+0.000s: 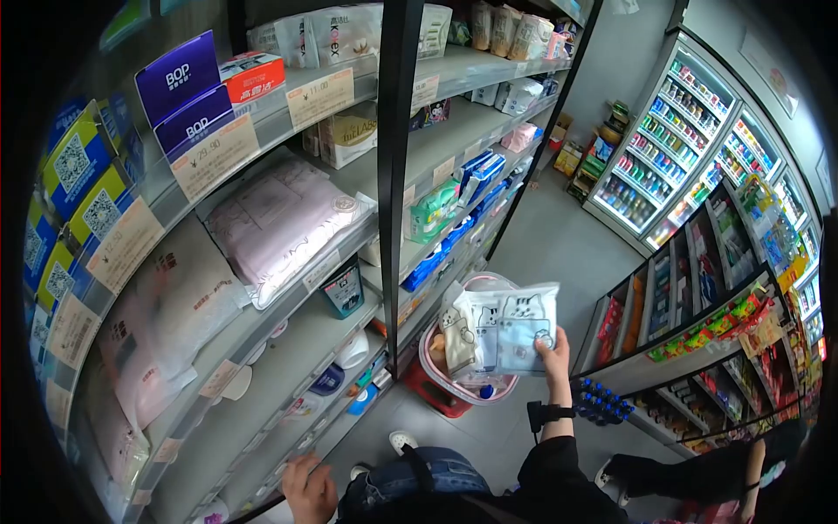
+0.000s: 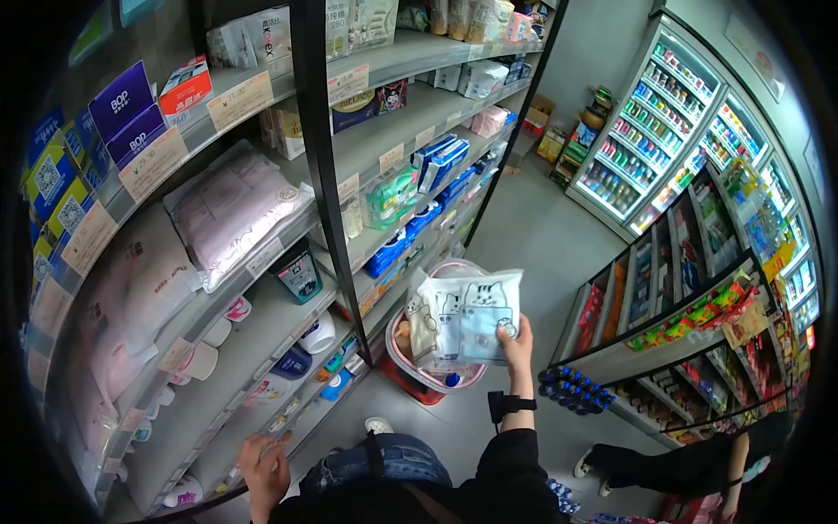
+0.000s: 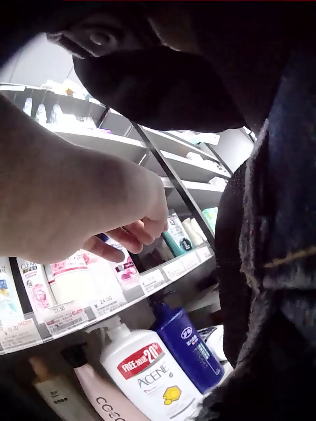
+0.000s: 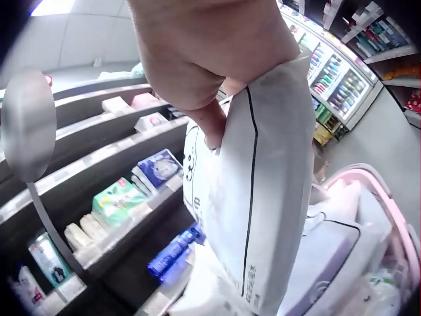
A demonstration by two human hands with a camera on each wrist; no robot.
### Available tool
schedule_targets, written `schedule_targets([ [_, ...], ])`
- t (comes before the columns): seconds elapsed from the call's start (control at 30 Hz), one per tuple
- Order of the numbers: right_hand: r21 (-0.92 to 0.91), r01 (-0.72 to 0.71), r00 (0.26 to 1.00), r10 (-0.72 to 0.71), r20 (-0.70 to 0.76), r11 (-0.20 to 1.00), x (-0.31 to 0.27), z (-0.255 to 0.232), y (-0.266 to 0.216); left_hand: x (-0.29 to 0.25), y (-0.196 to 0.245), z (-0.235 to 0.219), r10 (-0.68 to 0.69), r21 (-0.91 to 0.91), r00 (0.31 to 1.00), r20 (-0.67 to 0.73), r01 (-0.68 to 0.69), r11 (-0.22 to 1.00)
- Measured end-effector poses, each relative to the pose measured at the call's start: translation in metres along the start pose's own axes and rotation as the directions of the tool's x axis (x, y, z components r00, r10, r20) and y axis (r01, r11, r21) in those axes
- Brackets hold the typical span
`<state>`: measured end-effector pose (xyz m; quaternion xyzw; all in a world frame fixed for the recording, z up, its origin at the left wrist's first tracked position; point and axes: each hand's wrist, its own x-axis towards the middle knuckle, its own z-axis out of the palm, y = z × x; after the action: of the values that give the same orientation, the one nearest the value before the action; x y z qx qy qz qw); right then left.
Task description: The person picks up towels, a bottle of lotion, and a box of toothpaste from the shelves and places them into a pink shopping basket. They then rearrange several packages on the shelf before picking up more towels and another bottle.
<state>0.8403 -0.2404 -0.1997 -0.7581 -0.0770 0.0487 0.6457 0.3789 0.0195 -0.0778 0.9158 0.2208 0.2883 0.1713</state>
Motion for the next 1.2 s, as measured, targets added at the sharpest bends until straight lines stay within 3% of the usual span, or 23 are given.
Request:
schedule_targets([
  [0.13, -0.005, -0.083, 0.986, 0.082, 0.145, 0.997, 0.026, 0.022, 0.041, 0.003, 0.007, 0.007, -0.054, -0.017, 0.999, -0.005, 0.054, 0.998],
  [0.2, -0.103, 0.087, 0.993, -0.078, 0.086, 0.991, 0.038, 0.038, 0.068, 0.0, 0.01, 0.007, -0.094, -0.028, 0.995, 0.01, 0.095, 0.995],
  [0.23, -0.314, 0.219, 0.976, -0.203, 0.082, 0.924, 0.035, 0.045, 0.065, 0.0, 0.011, 0.008, -0.123, -0.027, 0.992, 0.002, 0.123, 0.992],
  [0.27, -0.313, 0.221, 0.975, -0.203, 0.09, 0.924, 0.031, 0.05, 0.057, 0.0, 0.013, 0.009, -0.15, -0.026, 0.989, -0.007, 0.15, 0.988],
  [0.37, -0.644, 0.323, 0.92, -0.388, 0.044, 0.693, 0.023, 0.067, 0.046, -0.002, 0.013, 0.009, -0.16, -0.016, 0.986, -0.056, 0.159, 0.987],
  [0.4, -0.641, 0.331, 0.919, -0.39, 0.054, 0.693, 0.018, 0.073, 0.046, -0.003, 0.013, 0.008, -0.168, -0.012, 0.984, -0.061, 0.167, 0.986],
  [0.47, -0.791, 0.382, 0.89, -0.422, 0.174, 0.479, 0.003, 0.089, 0.047, -0.007, 0.011, 0.007, -0.192, -0.004, 0.979, -0.062, 0.192, 0.981],
  [0.5, -0.814, 0.359, 0.896, -0.412, 0.164, 0.457, -0.003, 0.098, 0.051, -0.009, 0.01, 0.006, -0.198, -0.002, 0.978, -0.065, 0.198, 0.98],
  [0.67, -0.827, 0.343, 0.888, -0.441, 0.131, 0.446, -0.004, 0.108, 0.076, -0.016, 0.006, -0.001, -0.216, -0.003, 0.97, -0.113, 0.217, 0.976],
  [0.8, -0.832, 0.325, 0.913, -0.378, 0.152, 0.451, -0.004, 0.11, 0.07, -0.026, -0.001, -0.011, -0.248, -0.013, 0.959, -0.14, 0.249, 0.969],
  [0.9, -0.748, 0.309, 0.911, -0.408, 0.057, 0.587, -0.015, 0.11, 0.06, -0.033, -0.006, -0.024, -0.247, 0.026, 0.949, -0.195, 0.257, 0.966],
  [1.0, -0.709, 0.311, 0.888, -0.46, -0.02, 0.633, -0.035, 0.106, 0.056, -0.039, -0.011, -0.041, -0.259, 0.059, 0.931, -0.258, 0.283, 0.957],
  [1.07, -0.729, 0.311, 0.88, -0.474, -0.021, 0.61, -0.049, 0.11, 0.062, -0.047, -0.021, -0.053, -0.23, 0.075, 0.914, -0.335, 0.269, 0.96],
  [1.13, -0.85, 0.308, 0.932, -0.316, 0.179, 0.427, -0.055, 0.113, 0.068, -0.05, -0.03, -0.067, -0.216, 0.088, 0.909, -0.356, 0.262, 0.961],
  [1.2, -0.851, 0.279, 0.951, -0.254, 0.179, 0.445, -0.057, 0.116, 0.066, -0.055, -0.036, -0.078, -0.242, 0.092, 0.892, -0.381, 0.297, 0.951],
])
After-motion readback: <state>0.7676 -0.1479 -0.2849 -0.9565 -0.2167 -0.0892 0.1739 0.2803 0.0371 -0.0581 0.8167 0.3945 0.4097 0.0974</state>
